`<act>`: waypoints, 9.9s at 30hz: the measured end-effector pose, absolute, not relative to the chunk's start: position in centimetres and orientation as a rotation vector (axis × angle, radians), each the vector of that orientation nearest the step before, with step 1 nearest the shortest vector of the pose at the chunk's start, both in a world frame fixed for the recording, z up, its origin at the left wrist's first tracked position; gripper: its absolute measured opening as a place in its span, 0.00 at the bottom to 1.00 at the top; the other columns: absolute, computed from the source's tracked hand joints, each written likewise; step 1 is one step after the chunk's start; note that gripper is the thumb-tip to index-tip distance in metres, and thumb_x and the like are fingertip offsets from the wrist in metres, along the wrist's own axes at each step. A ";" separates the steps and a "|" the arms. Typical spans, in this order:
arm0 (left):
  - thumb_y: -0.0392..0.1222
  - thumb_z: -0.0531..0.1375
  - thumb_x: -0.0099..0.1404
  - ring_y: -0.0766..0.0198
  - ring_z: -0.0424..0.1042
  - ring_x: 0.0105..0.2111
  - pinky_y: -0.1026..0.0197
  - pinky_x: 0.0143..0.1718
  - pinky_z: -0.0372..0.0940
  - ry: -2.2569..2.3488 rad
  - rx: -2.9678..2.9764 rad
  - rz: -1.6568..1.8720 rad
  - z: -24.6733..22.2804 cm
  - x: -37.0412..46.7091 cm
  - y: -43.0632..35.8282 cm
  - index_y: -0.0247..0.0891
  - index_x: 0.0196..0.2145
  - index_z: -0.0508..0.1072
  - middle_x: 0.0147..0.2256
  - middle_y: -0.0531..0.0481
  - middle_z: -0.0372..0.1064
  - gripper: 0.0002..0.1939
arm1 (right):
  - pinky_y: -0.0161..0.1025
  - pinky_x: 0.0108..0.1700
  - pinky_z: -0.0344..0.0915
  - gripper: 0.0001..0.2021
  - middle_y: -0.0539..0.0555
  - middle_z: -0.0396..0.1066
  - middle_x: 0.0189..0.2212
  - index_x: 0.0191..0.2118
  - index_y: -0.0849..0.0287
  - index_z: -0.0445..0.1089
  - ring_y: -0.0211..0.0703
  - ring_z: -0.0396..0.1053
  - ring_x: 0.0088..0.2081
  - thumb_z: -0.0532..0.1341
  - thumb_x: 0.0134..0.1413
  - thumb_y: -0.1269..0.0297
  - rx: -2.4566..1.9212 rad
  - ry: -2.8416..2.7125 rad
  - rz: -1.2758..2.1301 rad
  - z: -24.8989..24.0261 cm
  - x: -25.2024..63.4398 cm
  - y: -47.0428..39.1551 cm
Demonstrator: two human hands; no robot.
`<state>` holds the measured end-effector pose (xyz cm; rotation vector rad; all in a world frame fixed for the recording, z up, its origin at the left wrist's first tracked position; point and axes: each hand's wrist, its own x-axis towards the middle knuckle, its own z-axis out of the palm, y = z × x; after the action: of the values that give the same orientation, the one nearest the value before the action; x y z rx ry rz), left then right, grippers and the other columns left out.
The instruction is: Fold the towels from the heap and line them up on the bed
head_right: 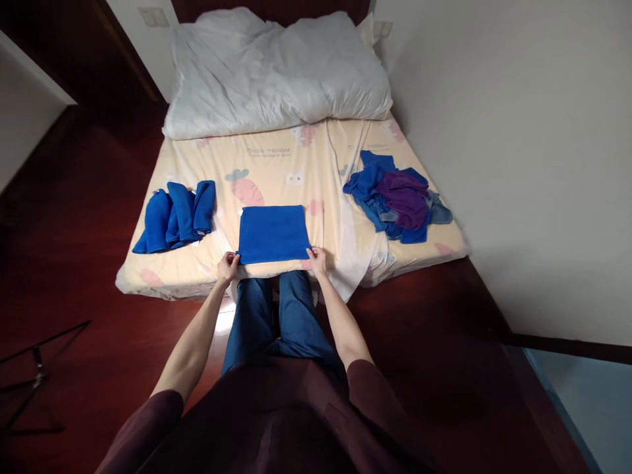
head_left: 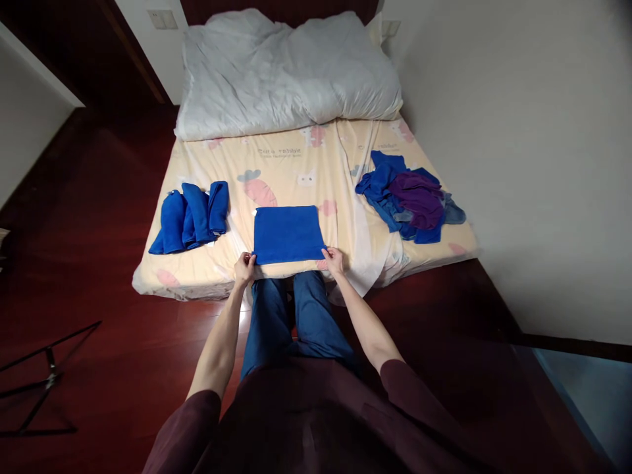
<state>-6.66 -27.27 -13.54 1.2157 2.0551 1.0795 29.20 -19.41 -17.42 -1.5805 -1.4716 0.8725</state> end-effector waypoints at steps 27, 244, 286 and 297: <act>0.43 0.51 0.72 0.44 0.50 0.73 0.38 0.71 0.50 1.854 2.003 0.577 -14.2 -4.6 -29.5 0.35 0.71 0.62 0.72 0.36 0.53 0.31 | 0.56 0.76 0.49 0.26 0.56 0.58 0.72 0.70 0.58 0.63 0.48 0.54 0.74 0.50 0.71 0.68 -1.420 -2.284 0.549 -14.1 27.1 -23.6; 0.57 0.58 0.69 0.47 0.75 0.43 0.48 0.48 0.70 2.103 1.253 1.005 -14.6 -6.0 -29.0 0.38 0.39 0.77 0.34 0.40 0.77 0.19 | 0.44 0.40 0.76 0.23 0.58 0.79 0.29 0.34 0.58 0.75 0.50 0.77 0.33 0.62 0.56 0.40 -1.656 -1.416 0.850 -16.6 28.6 -19.4; 0.28 0.47 0.68 0.52 0.56 0.71 0.42 0.74 0.47 1.899 2.193 0.333 -12.0 -5.2 -31.2 0.36 0.71 0.63 0.70 0.41 0.57 0.35 | 0.57 0.71 0.56 0.27 0.61 0.68 0.66 0.65 0.63 0.70 0.54 0.62 0.69 0.57 0.62 0.76 -1.433 -2.381 0.495 -12.6 29.2 -22.7; 0.34 0.53 0.61 0.52 0.70 0.62 0.44 0.67 0.63 1.676 1.877 0.840 -13.9 -7.8 -30.8 0.37 0.60 0.74 0.60 0.41 0.73 0.29 | 0.52 0.62 0.69 0.26 0.58 0.77 0.53 0.55 0.56 0.78 0.52 0.71 0.56 0.60 0.49 0.74 -1.435 -1.822 0.917 -14.6 30.5 -21.5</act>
<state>-7.83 -30.80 -13.87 1.8768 1.6763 0.8403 30.46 -21.53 -14.60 -1.4347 -1.8222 0.9171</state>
